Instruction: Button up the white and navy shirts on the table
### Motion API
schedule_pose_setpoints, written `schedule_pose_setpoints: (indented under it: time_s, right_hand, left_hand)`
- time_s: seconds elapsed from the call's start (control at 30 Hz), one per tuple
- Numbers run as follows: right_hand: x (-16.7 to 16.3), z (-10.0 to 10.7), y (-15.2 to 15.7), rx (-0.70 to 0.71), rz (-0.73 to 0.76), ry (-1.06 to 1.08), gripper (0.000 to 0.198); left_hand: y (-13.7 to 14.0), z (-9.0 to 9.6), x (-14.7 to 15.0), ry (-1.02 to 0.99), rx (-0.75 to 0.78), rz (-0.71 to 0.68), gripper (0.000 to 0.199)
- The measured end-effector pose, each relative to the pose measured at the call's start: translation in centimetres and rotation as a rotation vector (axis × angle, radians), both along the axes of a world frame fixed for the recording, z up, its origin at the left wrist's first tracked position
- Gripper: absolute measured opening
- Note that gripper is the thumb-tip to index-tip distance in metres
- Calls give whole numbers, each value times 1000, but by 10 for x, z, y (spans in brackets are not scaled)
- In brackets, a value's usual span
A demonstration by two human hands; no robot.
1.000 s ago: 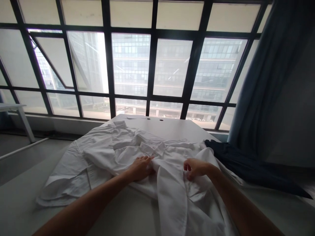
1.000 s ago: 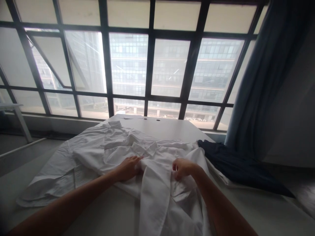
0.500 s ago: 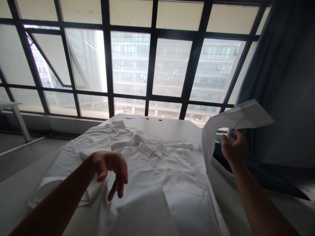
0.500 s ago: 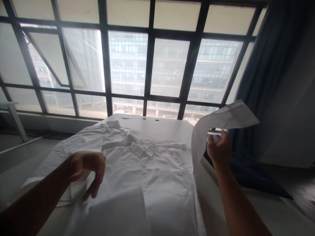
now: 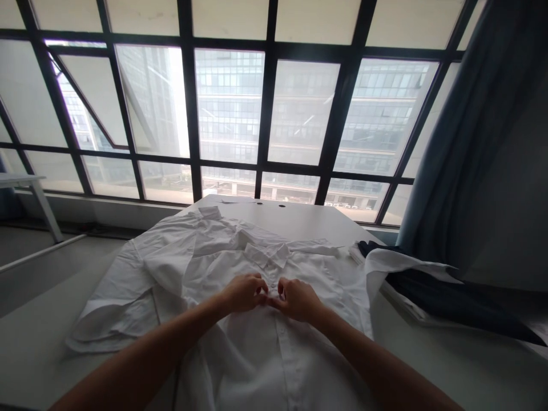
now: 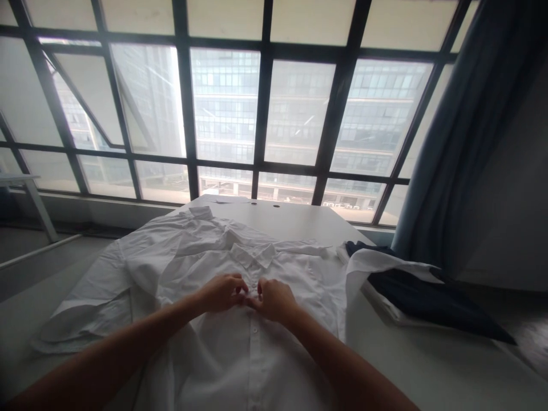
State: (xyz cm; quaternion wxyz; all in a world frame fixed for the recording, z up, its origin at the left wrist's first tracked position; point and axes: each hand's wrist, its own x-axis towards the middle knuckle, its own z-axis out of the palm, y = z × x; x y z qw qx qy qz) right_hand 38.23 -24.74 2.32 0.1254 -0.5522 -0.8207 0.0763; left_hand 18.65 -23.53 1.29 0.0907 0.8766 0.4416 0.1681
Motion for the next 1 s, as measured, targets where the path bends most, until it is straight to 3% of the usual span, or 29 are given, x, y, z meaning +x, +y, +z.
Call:
schedule_pose_setpoints:
  time_s: [0.2,0.4,0.6,0.73,1.0]
  right_hand:
    - [-15,-10,8,22,-95,-82,26]
    - [-19,-9,10,73,-53,-145,20]
    - [-6,-13,20,68,86,183,14]
    - [1,-13,23,49,217,382,12]
    - [2,-10,18,63,62,306,21]
  left_hand:
    - [4,-8,-1,-55,10,-14,28]
    - [2,-9,5,-50,10,3,29]
    - [1,-11,9,-83,68,160,31]
    - [7,-16,11,-83,82,149,20]
    - [10,-19,14,-137,177,32,18]
